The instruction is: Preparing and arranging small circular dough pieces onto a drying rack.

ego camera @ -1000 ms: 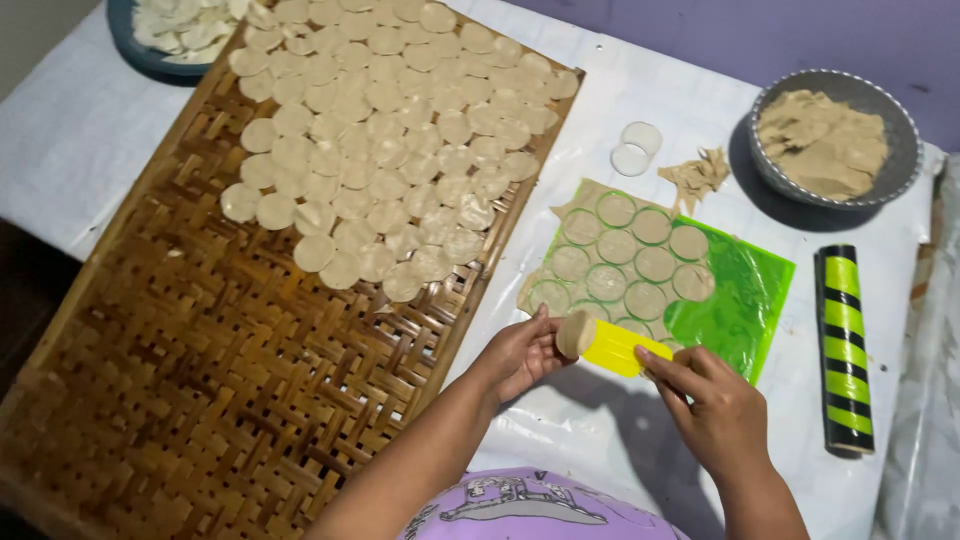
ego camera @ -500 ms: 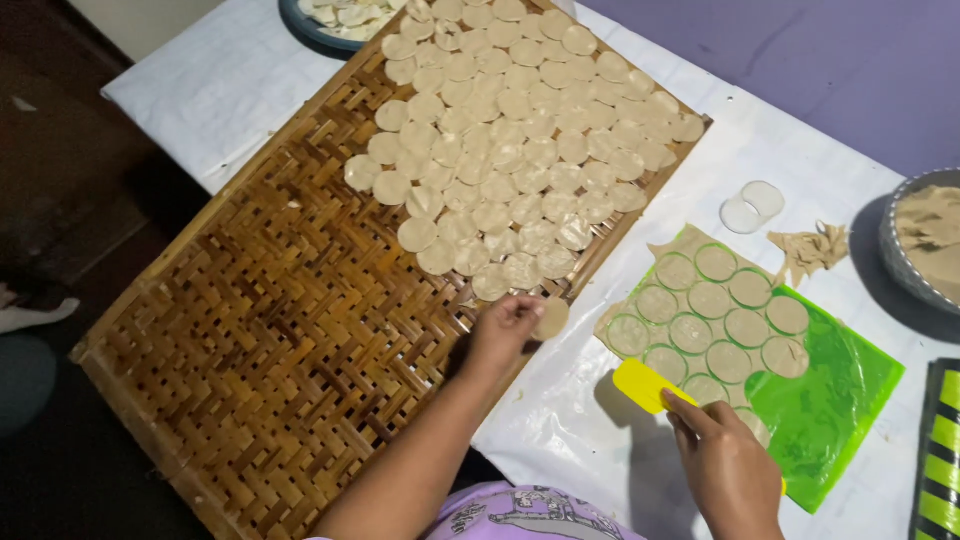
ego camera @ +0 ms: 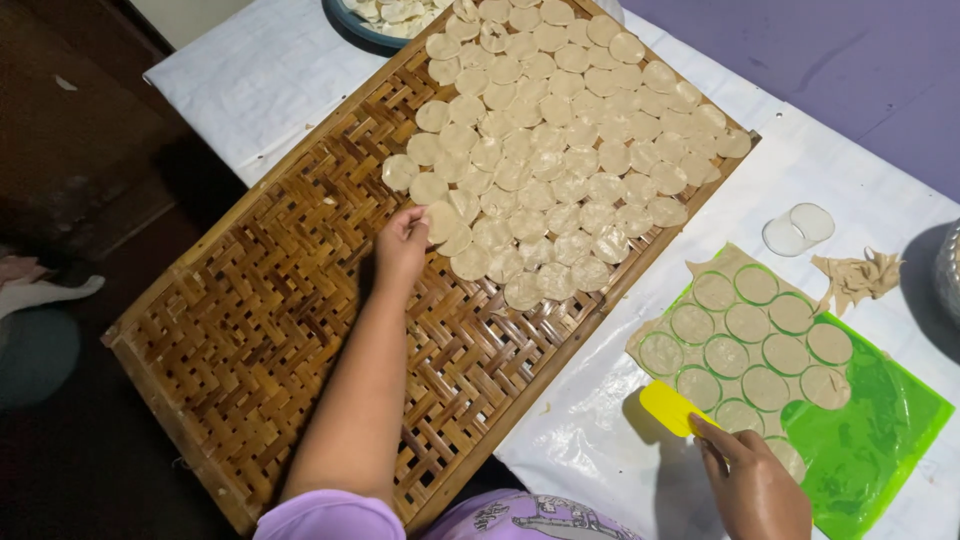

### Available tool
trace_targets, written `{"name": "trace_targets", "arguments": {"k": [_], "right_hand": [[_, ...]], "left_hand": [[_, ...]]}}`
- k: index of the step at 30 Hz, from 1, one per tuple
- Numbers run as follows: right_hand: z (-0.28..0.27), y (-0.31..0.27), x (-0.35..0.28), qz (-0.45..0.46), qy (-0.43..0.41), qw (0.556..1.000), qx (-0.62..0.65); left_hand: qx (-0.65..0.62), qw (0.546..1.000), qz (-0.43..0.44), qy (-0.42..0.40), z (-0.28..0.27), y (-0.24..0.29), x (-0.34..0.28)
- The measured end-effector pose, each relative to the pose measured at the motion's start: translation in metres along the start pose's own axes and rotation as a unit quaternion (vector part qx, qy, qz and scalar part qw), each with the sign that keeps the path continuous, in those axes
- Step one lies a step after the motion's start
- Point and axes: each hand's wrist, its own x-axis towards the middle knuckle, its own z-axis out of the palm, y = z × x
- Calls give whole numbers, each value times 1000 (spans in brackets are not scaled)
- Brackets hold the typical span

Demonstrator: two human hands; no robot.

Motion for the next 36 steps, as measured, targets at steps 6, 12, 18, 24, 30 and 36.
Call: {"name": "trace_targets", "arguments": {"k": [6,12,18,24,30,36], "right_hand": [[2,1,2,-4,13,1000,-1],[0,5,-4,-2,10,1000,19],[-3,19,-9,14,-12,998,60],[-16,51,-16,108,29,988,107],[4,117,-5,218,133,962,95],[62,146,39,231,105,967,31]], "left_hand": [[139,988,-32,65,-5,0,9],[179,983,-24,40,-6,5,6],[171,982,58,60,8,-36,44],[195,945,238,112,10,-71,50],[226,936,270,16,70,2,-71],[119,869,461,-136,156,-36,-157]]}}
